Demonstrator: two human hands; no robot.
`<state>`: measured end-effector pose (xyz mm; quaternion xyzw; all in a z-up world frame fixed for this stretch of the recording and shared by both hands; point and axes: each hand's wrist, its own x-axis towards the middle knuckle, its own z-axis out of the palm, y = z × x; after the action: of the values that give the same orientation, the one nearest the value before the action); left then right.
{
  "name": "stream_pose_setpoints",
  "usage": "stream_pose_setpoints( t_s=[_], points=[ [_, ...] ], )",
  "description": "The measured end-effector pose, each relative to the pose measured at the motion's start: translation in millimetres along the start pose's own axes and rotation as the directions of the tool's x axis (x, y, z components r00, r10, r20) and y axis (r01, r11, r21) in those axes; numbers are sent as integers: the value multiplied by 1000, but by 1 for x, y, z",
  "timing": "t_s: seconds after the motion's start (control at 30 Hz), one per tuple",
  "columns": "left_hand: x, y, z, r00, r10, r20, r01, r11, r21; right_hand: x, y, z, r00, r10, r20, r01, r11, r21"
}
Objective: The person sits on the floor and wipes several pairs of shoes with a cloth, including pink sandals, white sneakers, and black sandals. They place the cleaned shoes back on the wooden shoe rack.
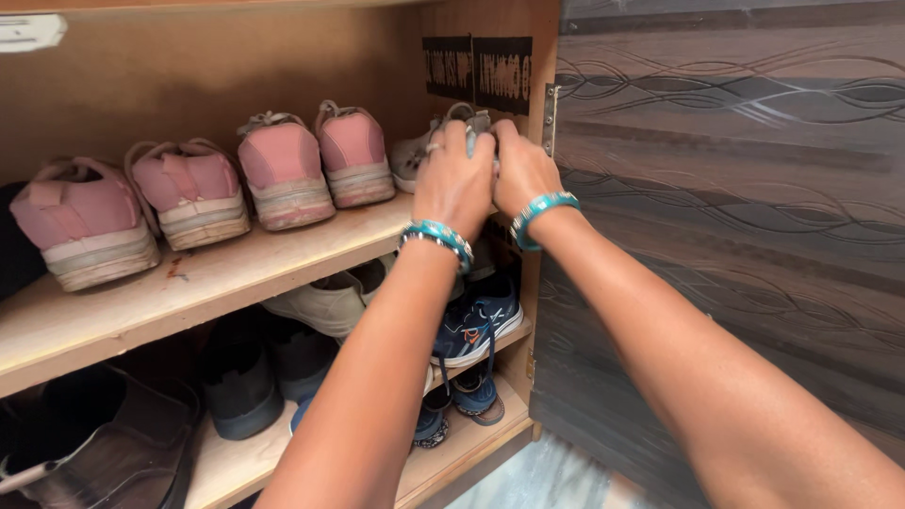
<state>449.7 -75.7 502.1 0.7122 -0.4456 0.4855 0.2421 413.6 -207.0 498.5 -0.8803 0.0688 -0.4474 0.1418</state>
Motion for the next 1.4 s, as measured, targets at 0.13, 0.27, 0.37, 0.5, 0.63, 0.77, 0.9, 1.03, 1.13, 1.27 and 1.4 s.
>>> stream_pose_setpoints(
  t_s=[0.13, 0.27, 0.37, 0.5, 0.63, 0.77, 0.9, 1.03, 1.13, 1.27, 1.4],
  points=[
    [-13, -13, -1, 979, 195, -56, -202, 955, -218, -10, -3, -3, 998, -54, -16, 54, 997, 52],
    [8, -37, 6, 894, 418, 160, -384, 900, -207, -10, -7, -5, 998, -62, -27, 63, 997, 42],
    [12, -43, -1, 888, 395, 236, -345, 911, -227, -4, -13, -9, 998, 6, 63, -10, 998, 57],
    [1, -29, -26, 982, 88, 169, -47, 971, -233, 10, -19, -18, 965, 9, 260, 11, 997, -72],
    [-9, -23, -45, 983, 23, 180, 35, 949, -312, 19, -15, -23, 991, 45, 128, -45, 999, -2],
    [-12, -34, -45, 966, 158, 203, -124, 978, -170, 21, -11, -31, 989, 99, -114, -71, 972, 224],
    [6, -60, -23, 968, -50, 246, 125, 947, -297, 39, -3, -20, 990, -122, -70, 129, 986, 107],
    [13, -60, -8, 961, -175, 216, 198, 976, -91, 55, -6, -7, 981, -48, 186, 80, 983, -166],
    [12, -59, -4, 975, -188, 116, 175, 978, 114, 53, -12, 0, 972, -73, 224, 126, 964, -234],
    [14, -62, -3, 963, -258, 74, 246, 958, 147, 39, -36, 5, 957, -264, 123, 289, 914, -286],
    [14, -67, -3, 951, -230, 208, 192, 963, 191, 7, -45, 6, 950, 166, 263, -163, 986, -33]
  ],
)
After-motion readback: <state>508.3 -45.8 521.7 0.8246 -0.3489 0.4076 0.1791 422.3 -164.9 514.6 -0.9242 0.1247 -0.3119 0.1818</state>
